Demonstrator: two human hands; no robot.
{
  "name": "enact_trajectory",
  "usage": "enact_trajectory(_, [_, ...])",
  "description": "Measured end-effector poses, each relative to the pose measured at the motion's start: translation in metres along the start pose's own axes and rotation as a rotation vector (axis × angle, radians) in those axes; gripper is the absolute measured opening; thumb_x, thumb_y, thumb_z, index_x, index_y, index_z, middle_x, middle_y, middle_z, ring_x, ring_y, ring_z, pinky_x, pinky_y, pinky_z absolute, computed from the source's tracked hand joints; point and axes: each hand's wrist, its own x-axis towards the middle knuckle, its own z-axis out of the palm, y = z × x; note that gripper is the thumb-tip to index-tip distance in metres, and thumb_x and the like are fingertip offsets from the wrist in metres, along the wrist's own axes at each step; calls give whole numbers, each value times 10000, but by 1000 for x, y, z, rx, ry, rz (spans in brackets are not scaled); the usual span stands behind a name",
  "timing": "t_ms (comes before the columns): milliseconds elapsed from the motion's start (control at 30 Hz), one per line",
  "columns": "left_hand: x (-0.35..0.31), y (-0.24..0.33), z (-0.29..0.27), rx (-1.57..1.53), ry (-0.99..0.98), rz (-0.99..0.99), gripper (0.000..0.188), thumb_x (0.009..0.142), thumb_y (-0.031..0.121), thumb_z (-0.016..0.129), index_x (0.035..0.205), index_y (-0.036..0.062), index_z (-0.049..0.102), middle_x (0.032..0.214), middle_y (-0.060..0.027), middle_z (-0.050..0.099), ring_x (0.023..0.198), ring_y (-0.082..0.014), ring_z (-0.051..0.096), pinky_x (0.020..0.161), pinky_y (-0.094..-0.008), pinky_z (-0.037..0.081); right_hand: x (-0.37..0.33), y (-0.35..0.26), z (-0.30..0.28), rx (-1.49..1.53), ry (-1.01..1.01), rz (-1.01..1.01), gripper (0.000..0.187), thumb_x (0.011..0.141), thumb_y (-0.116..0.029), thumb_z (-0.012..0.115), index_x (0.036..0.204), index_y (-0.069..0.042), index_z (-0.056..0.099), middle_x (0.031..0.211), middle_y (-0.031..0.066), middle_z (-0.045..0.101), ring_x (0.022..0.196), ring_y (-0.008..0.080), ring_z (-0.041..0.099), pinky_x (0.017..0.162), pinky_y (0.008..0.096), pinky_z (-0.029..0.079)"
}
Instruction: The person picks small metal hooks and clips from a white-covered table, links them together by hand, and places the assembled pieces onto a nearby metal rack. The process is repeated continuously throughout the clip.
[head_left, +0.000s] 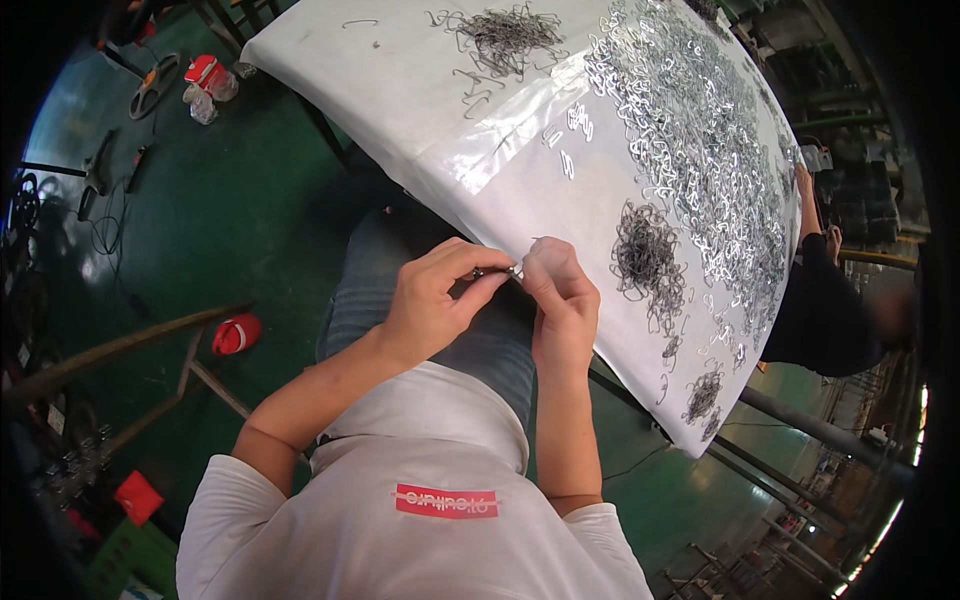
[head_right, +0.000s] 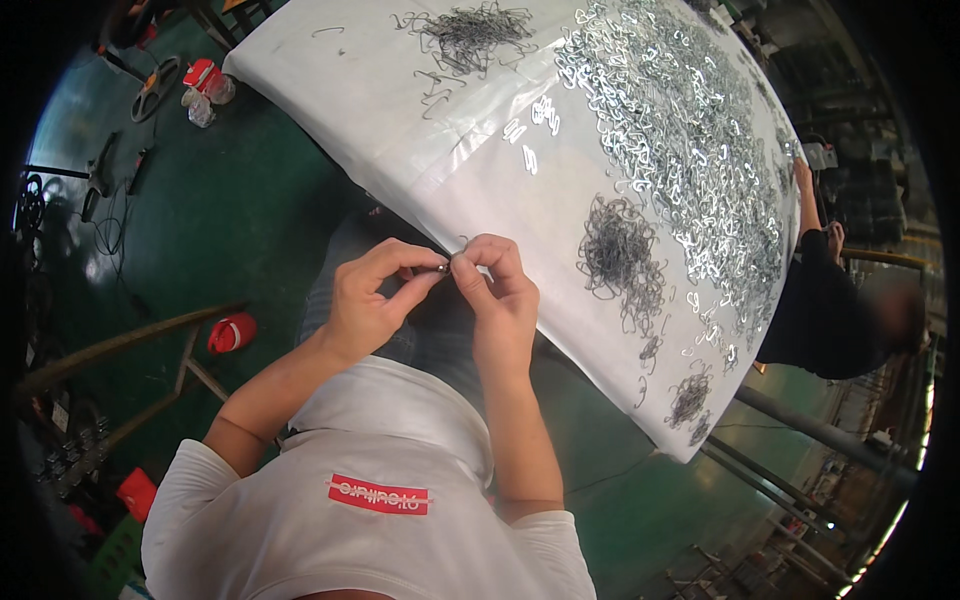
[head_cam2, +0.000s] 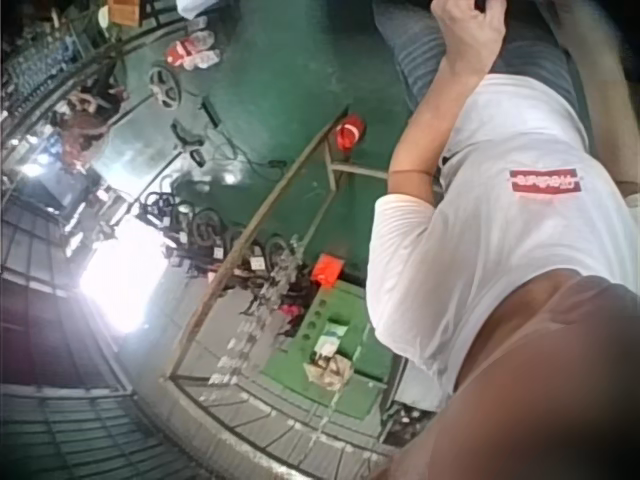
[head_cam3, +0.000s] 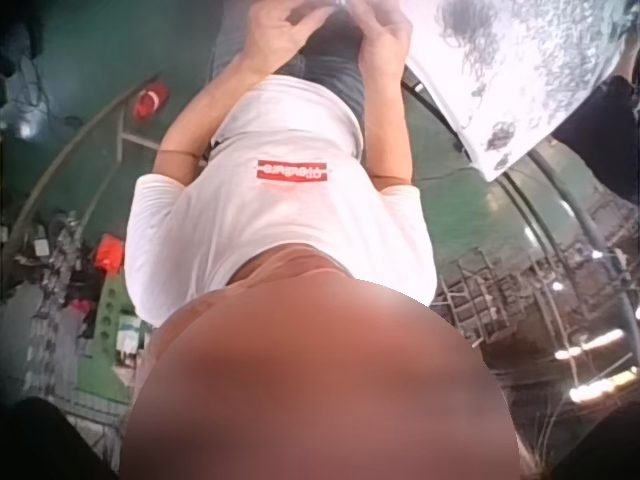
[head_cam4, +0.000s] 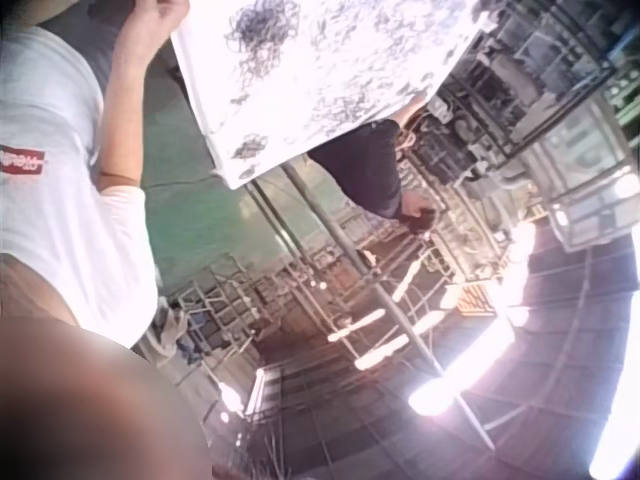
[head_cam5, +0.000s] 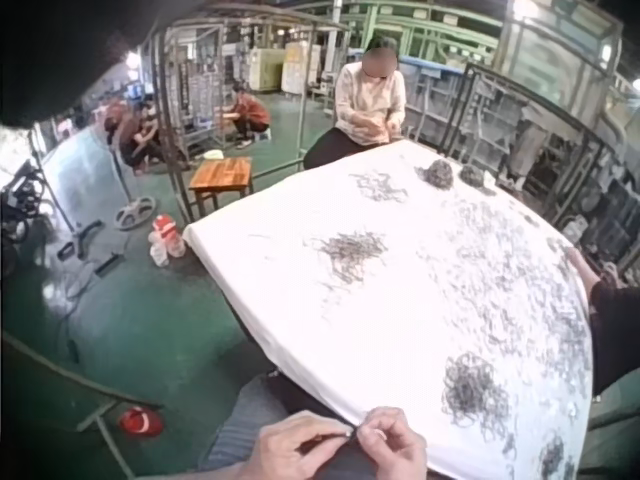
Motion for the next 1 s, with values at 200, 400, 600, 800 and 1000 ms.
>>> enact_trajectory(200, [10, -12, 9, 37, 32, 102, 280, 747, -68, 688, 1004, 40, 666, 899, -88, 670, 809, -217, 650, 675, -302, 526, -5, 13, -1, -227, 108, -395, 57, 833, 7, 659, 870, -15, 621, 1023, 53, 472, 854, 115, 498, 720, 224, 429])
enact_trajectory(400, [95, -84, 27, 277, -93, 359, 171, 769, 64, 702, 939, 61, 688, 919, -52, 670, 873, -237, 596, 775, -341, 482, -14, 18, -9, -315, 133, -449, 66, 826, 7, 670, 864, -16, 622, 996, 64, 476, 842, 131, 501, 710, 233, 444])
enact_trajectory(600, [161, -132, 70, 498, -392, 570, 155, 798, 167, 676, 941, 108, 673, 952, 8, 640, 949, -206, 562, 822, -333, 452, -21, 25, -13, -304, 175, -397, 77, 812, -35, 699, 849, -20, 634, 968, 66, 508, 845, 150, 524, 723, 257, 448])
enact_trajectory(800, [178, -143, 91, 762, -483, 714, 65, 807, 144, 644, 867, 122, 633, 893, 1, 608, 908, -187, 547, 794, -341, 440, -19, 28, -14, -354, 182, -413, 76, 811, -57, 708, 839, -19, 648, 960, 69, 519, 826, 150, 534, 710, 261, 450])
enact_trajectory(1000, [141, -91, 69, 276, -234, 181, 94, 820, 142, 657, 884, 78, 682, 799, -26, 672, 730, -190, 598, 688, -306, 465, -16, 27, -13, -362, 171, -409, 76, 809, -57, 708, 840, -19, 650, 954, 68, 524, 816, 154, 539, 694, 259, 450])
